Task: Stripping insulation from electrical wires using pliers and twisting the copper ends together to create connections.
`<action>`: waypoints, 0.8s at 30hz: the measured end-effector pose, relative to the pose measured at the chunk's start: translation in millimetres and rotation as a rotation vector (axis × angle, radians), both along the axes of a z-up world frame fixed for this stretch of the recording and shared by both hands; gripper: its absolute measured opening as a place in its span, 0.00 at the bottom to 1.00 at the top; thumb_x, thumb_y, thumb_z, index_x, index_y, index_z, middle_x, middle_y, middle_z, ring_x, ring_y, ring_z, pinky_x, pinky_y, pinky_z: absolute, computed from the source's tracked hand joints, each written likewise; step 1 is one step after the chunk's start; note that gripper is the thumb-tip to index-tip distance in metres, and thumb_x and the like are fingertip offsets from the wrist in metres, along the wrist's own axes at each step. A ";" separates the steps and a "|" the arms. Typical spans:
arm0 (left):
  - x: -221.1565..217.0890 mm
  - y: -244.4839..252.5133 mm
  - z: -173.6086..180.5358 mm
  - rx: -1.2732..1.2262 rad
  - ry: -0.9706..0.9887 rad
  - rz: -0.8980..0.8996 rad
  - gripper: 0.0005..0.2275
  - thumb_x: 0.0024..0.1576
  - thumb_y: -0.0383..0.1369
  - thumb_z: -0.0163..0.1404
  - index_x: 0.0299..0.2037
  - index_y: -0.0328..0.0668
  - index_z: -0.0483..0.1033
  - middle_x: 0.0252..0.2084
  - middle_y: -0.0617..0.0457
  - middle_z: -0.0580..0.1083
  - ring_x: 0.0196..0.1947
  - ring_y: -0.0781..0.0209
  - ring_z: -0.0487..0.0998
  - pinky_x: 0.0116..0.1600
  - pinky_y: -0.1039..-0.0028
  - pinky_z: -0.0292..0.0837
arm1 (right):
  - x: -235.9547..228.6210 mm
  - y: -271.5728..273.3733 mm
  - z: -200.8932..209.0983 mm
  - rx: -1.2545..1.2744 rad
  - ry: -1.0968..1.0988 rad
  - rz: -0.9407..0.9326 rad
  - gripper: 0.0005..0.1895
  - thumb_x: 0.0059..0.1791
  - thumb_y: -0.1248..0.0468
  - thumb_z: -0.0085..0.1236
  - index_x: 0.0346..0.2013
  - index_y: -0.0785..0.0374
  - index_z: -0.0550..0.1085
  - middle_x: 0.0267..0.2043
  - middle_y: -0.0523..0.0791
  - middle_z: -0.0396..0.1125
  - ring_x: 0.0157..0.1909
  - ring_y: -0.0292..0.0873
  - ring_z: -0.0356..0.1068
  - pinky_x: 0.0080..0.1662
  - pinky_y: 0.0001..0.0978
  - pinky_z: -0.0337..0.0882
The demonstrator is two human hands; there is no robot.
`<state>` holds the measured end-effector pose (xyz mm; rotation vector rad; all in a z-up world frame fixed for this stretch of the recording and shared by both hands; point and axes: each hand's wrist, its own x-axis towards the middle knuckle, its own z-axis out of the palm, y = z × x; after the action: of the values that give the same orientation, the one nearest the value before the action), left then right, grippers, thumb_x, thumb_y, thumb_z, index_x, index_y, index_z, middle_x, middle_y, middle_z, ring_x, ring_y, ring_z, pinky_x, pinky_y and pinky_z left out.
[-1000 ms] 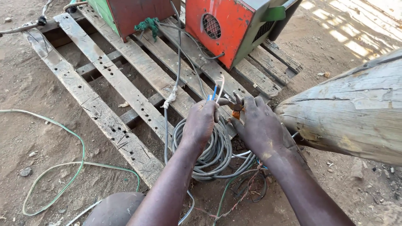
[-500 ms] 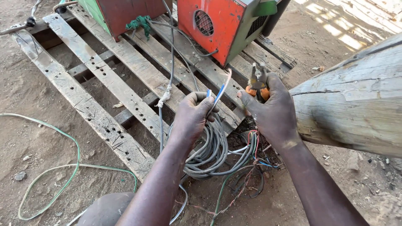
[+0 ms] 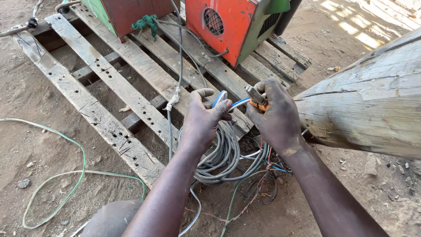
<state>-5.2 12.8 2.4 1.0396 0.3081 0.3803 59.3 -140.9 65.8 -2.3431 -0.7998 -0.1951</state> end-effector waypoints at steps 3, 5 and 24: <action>-10.6 1.9 16.8 0.394 0.198 0.085 0.30 0.50 0.39 0.67 0.60 0.38 0.67 0.43 0.40 0.81 0.41 0.51 0.82 0.46 0.67 0.76 | -3.4 -1.5 3.2 0.055 0.037 -0.013 0.13 0.47 0.73 0.61 0.43 0.61 0.71 0.41 0.53 0.68 0.44 0.56 0.73 0.42 0.46 0.77; -26.6 3.6 42.2 0.813 0.202 0.055 0.09 0.58 0.40 0.59 0.48 0.58 0.82 0.64 0.43 0.65 0.62 0.33 0.67 0.64 0.51 0.64 | -2.9 -4.5 4.6 0.034 0.034 -0.010 0.13 0.48 0.74 0.60 0.44 0.63 0.69 0.44 0.54 0.67 0.46 0.56 0.74 0.42 0.47 0.78; -13.6 3.0 35.9 0.562 0.197 0.106 0.09 0.67 0.37 0.42 0.39 0.48 0.74 0.31 0.41 0.74 0.37 0.43 0.78 0.46 0.58 0.73 | -13.2 3.2 33.0 -0.405 0.381 -0.066 0.21 0.42 0.53 0.69 0.45 0.56 0.75 0.47 0.52 0.71 0.57 0.61 0.70 0.58 0.58 0.70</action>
<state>-18.8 15.8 38.3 1.6220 0.4478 0.4750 46.2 -137.8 98.8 -2.6645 -0.6129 0.4129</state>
